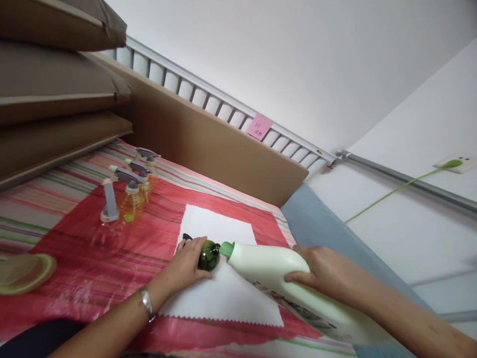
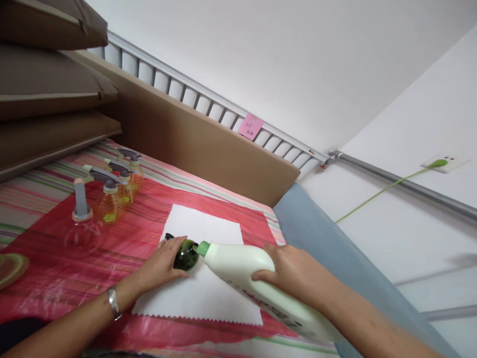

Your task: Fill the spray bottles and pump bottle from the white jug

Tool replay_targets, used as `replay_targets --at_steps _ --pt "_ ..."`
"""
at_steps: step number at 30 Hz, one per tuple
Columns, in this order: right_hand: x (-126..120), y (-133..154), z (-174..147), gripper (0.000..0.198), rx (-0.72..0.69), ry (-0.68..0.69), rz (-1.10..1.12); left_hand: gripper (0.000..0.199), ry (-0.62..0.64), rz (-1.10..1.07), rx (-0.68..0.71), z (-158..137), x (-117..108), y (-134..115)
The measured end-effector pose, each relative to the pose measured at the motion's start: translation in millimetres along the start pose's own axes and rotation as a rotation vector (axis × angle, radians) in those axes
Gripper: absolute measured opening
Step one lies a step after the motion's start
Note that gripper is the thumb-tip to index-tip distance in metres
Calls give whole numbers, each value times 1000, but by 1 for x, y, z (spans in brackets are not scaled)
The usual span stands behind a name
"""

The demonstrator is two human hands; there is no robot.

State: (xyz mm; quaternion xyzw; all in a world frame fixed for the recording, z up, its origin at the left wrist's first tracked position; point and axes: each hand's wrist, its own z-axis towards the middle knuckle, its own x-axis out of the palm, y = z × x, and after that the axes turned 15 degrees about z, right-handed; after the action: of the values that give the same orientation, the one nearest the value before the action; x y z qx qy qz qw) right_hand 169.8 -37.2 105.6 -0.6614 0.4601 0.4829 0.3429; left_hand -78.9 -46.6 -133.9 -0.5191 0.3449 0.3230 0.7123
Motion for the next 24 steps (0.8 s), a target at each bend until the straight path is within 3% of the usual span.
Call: replay_targets --at_steps 9,16,24 --pt "0 1 -3 44 -14 0 3 91 -1 10 3 0 3 1" --pt "-2 4 -4 43 -13 2 -7 107 -15 -24 -12 0 7 2" --pt "1 -1 1 44 14 1 -19 110 -25 -40 -6 0 7 1"
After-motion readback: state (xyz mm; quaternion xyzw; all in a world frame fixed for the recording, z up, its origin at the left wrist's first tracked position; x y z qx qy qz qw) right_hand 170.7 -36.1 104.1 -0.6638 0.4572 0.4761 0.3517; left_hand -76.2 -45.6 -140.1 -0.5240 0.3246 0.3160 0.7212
